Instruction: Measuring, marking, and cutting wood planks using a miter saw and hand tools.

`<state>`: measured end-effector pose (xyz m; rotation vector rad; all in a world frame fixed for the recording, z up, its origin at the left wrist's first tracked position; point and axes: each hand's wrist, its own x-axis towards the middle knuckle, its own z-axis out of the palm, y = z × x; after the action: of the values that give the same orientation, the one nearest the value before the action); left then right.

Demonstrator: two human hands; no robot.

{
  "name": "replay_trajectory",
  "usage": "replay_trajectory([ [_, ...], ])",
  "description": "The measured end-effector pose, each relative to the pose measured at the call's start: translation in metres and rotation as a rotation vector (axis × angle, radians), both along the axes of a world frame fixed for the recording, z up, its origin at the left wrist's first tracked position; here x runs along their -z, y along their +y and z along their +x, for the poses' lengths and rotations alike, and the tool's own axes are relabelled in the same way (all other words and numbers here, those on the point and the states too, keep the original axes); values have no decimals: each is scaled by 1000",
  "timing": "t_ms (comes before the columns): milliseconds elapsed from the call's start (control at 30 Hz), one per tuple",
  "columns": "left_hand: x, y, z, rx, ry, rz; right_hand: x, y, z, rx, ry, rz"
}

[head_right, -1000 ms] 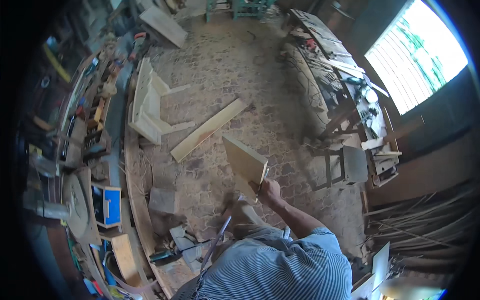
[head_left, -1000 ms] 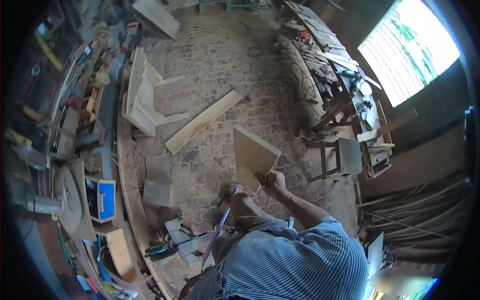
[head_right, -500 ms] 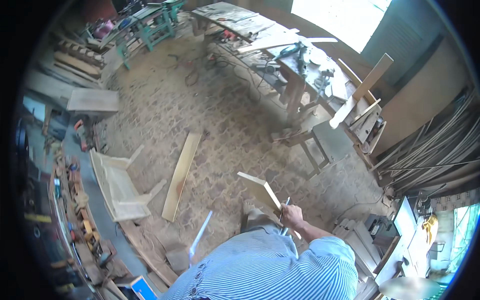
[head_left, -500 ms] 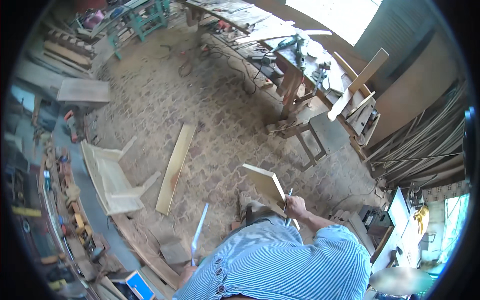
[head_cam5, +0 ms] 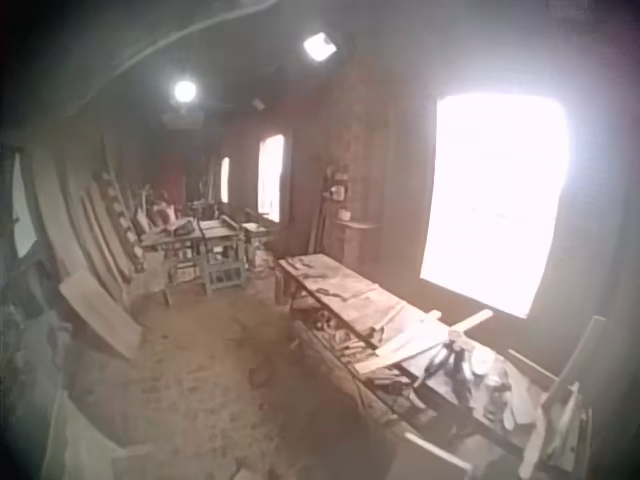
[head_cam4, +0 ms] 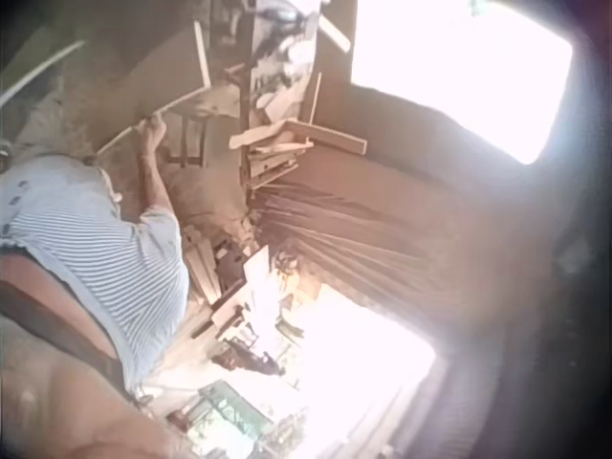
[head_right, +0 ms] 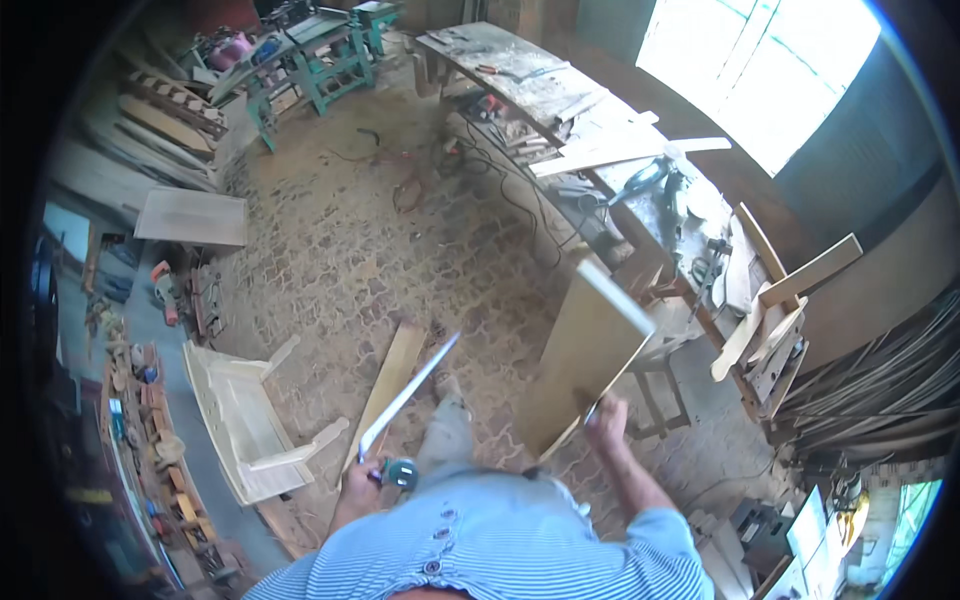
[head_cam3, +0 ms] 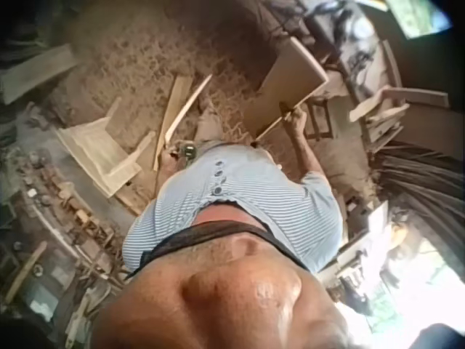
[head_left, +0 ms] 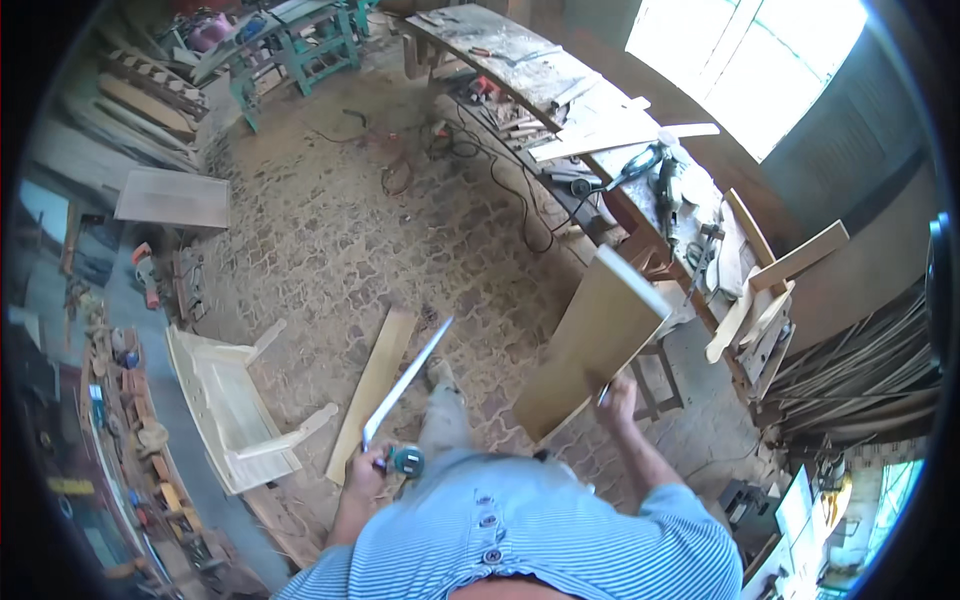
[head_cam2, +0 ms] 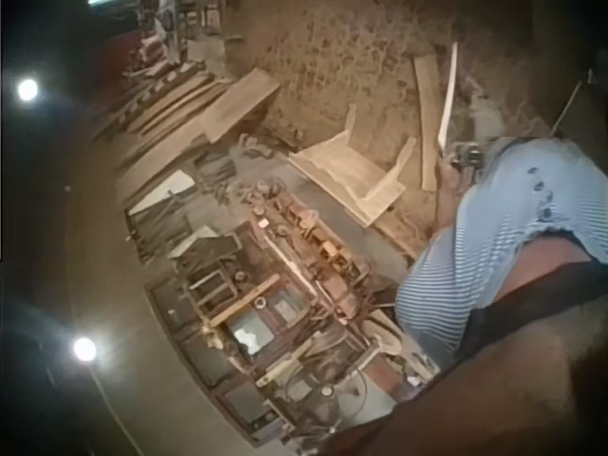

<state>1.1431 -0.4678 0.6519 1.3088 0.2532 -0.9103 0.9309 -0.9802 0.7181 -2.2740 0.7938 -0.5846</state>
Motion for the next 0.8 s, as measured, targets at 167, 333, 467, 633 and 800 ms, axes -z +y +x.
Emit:
replay_trajectory([
  [167,-9,-49,189,-56,300,-47,-67,-87,182,274,-88,149],
  [333,-1,-59,312,402,724,-120,-110,-149,325,435,-330,557],
  [467,-19,-123,361,499,608,122,-73,-217,418,537,-474,687],
  [633,-45,-217,427,400,240,228,-31,-306,551,587,-677,876],
  [800,-59,-330,525,321,-21,379,33,-445,665,636,-546,733],
])
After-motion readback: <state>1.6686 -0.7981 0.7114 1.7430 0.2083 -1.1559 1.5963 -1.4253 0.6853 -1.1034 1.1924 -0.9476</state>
